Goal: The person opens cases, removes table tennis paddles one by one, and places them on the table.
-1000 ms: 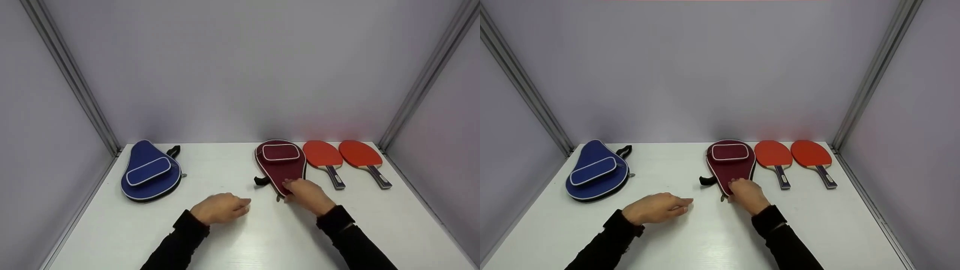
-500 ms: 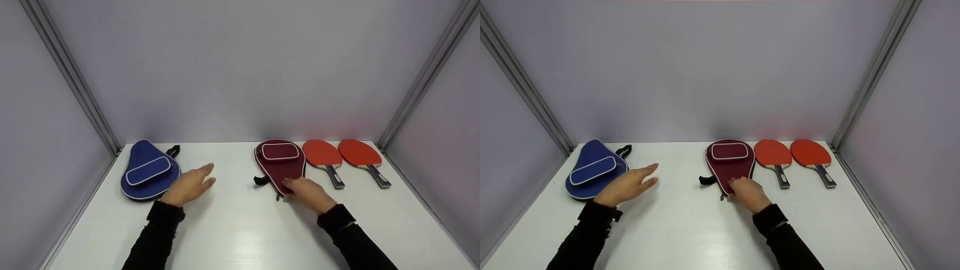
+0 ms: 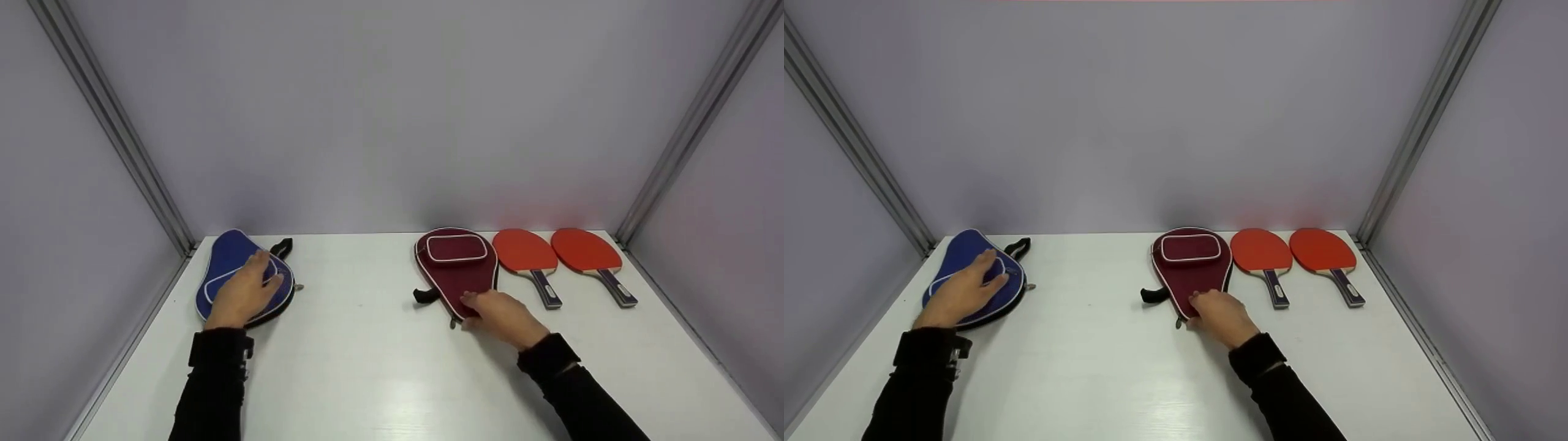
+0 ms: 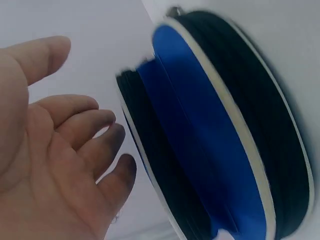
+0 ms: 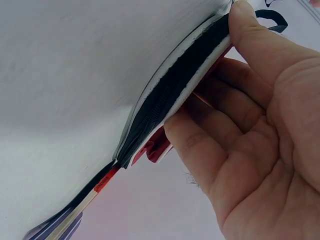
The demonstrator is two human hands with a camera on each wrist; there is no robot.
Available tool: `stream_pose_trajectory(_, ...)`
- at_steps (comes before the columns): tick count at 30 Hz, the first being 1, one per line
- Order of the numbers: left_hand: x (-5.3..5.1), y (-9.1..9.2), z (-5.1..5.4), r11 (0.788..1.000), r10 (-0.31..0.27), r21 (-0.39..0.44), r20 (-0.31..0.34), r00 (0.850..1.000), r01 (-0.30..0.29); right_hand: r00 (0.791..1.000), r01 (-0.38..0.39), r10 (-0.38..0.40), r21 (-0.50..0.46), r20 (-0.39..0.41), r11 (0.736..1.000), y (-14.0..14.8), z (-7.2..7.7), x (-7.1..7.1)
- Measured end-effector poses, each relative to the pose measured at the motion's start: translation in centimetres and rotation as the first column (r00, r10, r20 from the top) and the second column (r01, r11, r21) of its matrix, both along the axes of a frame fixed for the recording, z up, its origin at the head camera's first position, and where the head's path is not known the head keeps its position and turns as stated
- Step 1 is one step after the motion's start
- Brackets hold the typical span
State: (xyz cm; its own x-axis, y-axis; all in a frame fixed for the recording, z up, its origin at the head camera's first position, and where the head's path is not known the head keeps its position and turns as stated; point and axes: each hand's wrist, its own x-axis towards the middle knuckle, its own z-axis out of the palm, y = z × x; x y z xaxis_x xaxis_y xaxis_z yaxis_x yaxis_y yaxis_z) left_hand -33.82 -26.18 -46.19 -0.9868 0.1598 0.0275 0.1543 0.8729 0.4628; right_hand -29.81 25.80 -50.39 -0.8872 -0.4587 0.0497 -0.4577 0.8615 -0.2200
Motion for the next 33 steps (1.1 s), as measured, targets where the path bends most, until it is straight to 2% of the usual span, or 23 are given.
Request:
stream_pose_trajectory(5, -0.2, -2.5, -0.7, 0.996, 0.055, -0.073, -0.003, 0.998, -0.055, 1.0, -0.004, 0.004, 0.01, -0.019, 1.0, 0.0, 0.0, 0.0)
stream_pose_trajectory(9, -0.2, -3.0, -1.3, 0.992, 0.072, -0.105, -0.007, 0.997, -0.072, 1.0, -0.002, 0.002, 0.012, -0.022, 1.0, 0.0, 0.0, 0.0)
stream_pose_trajectory(18, 0.3, -1.8, -1.4, 0.982, 0.081, -0.169, -0.021, 0.997, -0.083, 0.999, -0.021, 0.023, 0.061, -0.045, 0.998, -0.2, 0.3, 0.2)
stream_pose_trajectory(25, 0.1, 0.3, -1.3, 0.97, 0.063, -0.235, -0.025, 0.998, -0.067, 1.0, 0.002, 0.0, 0.065, -0.024, 0.998, -0.2, 0.0, 0.1)
stream_pose_trajectory(28, -0.1, 1.2, -1.4, 0.967, 0.041, -0.251, -0.049, 0.998, -0.052, 1.0, -0.004, 0.006, 0.073, -0.03, 0.997, -0.3, 0.1, 0.1)
stream_pose_trajectory(29, -0.5, 1.3, -2.2, 0.964, 0.03, -0.26, -0.088, 0.996, -0.052, 0.999, -0.006, 0.009, 0.073, -0.034, 0.997, -0.3, 0.1, 0.1)
stream_pose_trajectory(33, -0.2, 2.7, -2.4, 0.961, 0.004, -0.275, -0.115, 0.993, -0.036, 0.999, -0.011, 0.015, 0.072, -0.047, 0.997, -0.4, 0.3, 0.3)
